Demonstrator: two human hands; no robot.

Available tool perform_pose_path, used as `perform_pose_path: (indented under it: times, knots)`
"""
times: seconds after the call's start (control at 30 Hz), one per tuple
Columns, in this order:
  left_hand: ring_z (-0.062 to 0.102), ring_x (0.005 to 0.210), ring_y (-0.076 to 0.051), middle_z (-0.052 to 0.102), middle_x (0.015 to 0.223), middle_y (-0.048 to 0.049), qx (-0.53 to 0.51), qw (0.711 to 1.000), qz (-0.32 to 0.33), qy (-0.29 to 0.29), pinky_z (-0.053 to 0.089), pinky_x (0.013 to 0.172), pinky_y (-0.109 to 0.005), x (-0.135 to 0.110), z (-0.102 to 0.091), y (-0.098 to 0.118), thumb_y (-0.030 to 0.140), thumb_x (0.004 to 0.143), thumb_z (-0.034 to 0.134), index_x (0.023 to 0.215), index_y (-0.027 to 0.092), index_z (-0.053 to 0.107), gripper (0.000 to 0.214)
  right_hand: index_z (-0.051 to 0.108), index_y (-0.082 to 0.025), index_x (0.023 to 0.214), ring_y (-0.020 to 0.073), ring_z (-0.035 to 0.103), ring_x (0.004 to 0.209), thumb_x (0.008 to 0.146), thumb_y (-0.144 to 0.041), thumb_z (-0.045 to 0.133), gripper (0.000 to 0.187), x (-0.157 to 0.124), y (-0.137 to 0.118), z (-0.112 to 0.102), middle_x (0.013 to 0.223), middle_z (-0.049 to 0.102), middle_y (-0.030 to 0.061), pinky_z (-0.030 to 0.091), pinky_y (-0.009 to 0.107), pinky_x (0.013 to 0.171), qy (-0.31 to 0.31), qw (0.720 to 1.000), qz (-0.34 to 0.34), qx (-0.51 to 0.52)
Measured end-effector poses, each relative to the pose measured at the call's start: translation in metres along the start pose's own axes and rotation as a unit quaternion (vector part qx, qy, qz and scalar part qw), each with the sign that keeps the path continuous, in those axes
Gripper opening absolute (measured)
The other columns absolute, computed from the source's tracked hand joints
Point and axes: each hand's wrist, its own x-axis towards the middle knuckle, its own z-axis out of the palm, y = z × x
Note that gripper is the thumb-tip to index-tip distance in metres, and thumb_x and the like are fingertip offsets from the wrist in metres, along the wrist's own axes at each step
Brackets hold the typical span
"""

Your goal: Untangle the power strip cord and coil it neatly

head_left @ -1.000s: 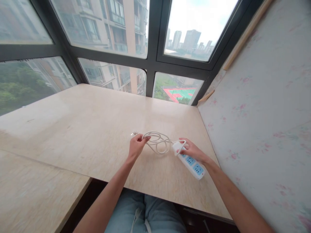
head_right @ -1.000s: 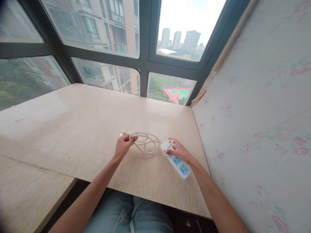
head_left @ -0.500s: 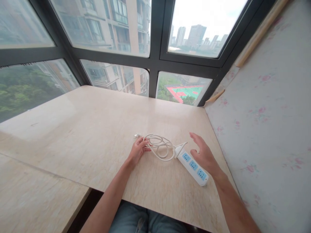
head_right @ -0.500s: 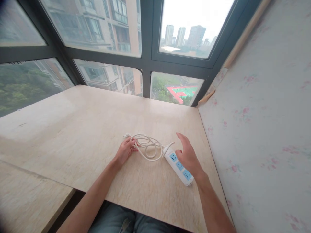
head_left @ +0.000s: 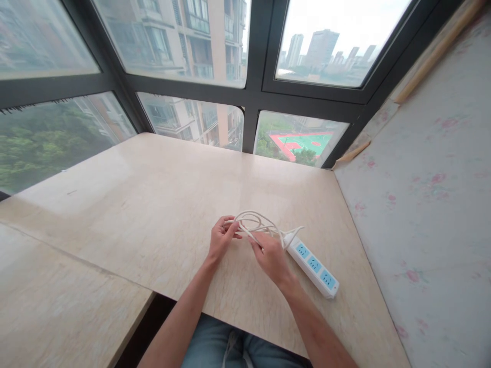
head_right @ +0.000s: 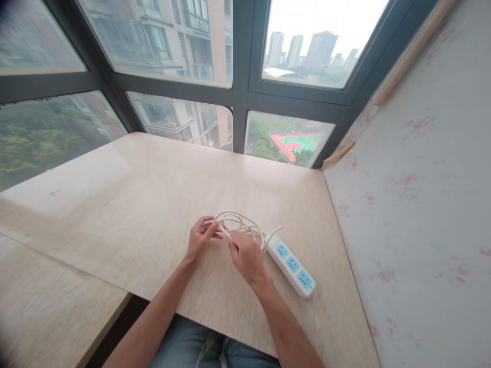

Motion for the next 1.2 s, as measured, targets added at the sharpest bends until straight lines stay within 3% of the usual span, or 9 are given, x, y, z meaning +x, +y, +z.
perform_pose_path:
  times: [0.17,0.33,0.4,0.47,0.6,0.73,0.87,1.03,1.2]
  knots:
    - [0.07,0.066,-0.02,0.073,0.074,-0.0083,0.037,0.998,0.04,0.038,0.054,0.047,-0.025,0.001,0.001,-0.001,0.048,0.079,0.069,0.091,0.015,0.059,0.037,0.07,-0.021,0.091,0.0135,0.053,0.06,0.091,-0.037,0.059,0.019,-0.011,0.005,-0.023,0.067,0.061,-0.0008,0.04,0.027,0.058,0.115,0.968,0.065,0.212]
    - [0.065,0.054,-0.017,0.069,0.067,-0.0049,0.032,0.993,0.029,0.107,0.05,0.041,-0.023,0.005,-0.004,-0.002,0.05,0.079,0.069,0.09,0.014,0.058,0.039,0.061,-0.024,0.081,0.0084,0.012,0.04,0.091,-0.04,0.058,0.019,-0.015,0.008,-0.056,0.046,0.019,-0.0112,0.024,0.022,0.043,0.272,0.799,0.079,0.531]
    - [0.065,0.055,-0.016,0.069,0.067,-0.0042,0.021,0.992,0.032,0.118,0.051,0.045,-0.024,0.007,-0.005,-0.002,0.049,0.08,0.068,0.09,0.014,0.059,0.037,0.06,-0.026,0.081,0.0096,0.004,0.042,0.094,-0.039,0.053,0.02,-0.016,0.009,-0.071,0.047,0.014,-0.0108,0.021,0.022,0.041,0.299,0.764,0.069,0.567]
    - [0.066,0.061,-0.016,0.068,0.068,-0.0038,0.003,0.992,0.043,0.121,0.054,0.054,-0.025,0.007,-0.005,-0.002,0.047,0.081,0.068,0.088,0.015,0.059,0.034,0.061,-0.028,0.082,0.0111,0.002,0.043,0.096,-0.038,0.048,0.022,-0.019,0.01,-0.084,0.049,0.011,-0.0096,0.02,0.023,0.041,0.33,0.763,0.057,0.554]
    - [0.068,0.072,-0.016,0.066,0.072,-0.0009,-0.084,0.988,0.054,0.114,0.056,0.075,-0.032,0.009,-0.005,0.001,0.046,0.077,0.072,0.084,0.017,0.057,0.033,0.066,-0.035,0.094,0.0134,0.011,0.043,0.097,-0.044,0.041,0.026,-0.031,0.007,-0.1,0.051,0.01,-0.0077,0.031,0.027,0.048,0.374,0.8,0.039,0.468]
    - [0.068,0.077,-0.016,0.064,0.076,0.0009,-0.15,0.983,0.051,0.094,0.055,0.08,-0.035,0.01,-0.006,0.007,0.047,0.07,0.078,0.083,0.018,0.056,0.039,0.065,-0.042,0.111,0.0169,0.045,0.053,0.097,-0.047,0.039,0.03,-0.032,0.003,-0.115,0.056,0.045,-0.0031,0.047,0.038,0.067,0.354,0.84,0.047,0.407]
    - [0.067,0.088,-0.017,0.066,0.085,-0.0012,-0.152,0.978,0.07,0.121,0.054,0.082,-0.034,0.007,-0.006,0.02,0.048,0.072,0.077,0.083,0.019,0.055,0.038,0.068,-0.038,0.107,0.0196,0.065,0.088,0.096,-0.045,0.043,0.028,-0.009,0.0,-0.14,0.093,0.07,-0.0002,0.049,0.045,0.091,0.275,0.868,0.07,0.407]
    - [0.067,0.08,-0.016,0.067,0.084,-0.0011,-0.169,0.98,0.076,0.072,0.054,0.078,-0.033,0.004,0.008,0.062,0.047,0.078,0.073,0.084,0.02,0.053,0.034,0.07,-0.027,0.094,0.02,0.065,0.108,0.093,-0.041,0.049,0.025,0.043,-0.012,-0.16,0.104,0.073,0.0021,0.048,0.044,0.1,0.172,0.855,0.121,0.473]
    - [0.061,0.064,-0.012,0.066,0.076,-0.0011,-0.135,0.981,0.125,-0.059,0.053,0.067,-0.028,0.015,0.043,0.13,0.04,0.078,0.075,0.082,0.019,0.058,0.027,0.068,-0.021,0.086,0.019,0.07,0.086,0.088,-0.033,0.048,0.024,0.091,-0.009,-0.151,0.088,0.075,0.0057,0.054,0.039,0.09,0.079,0.829,0.21,0.513]
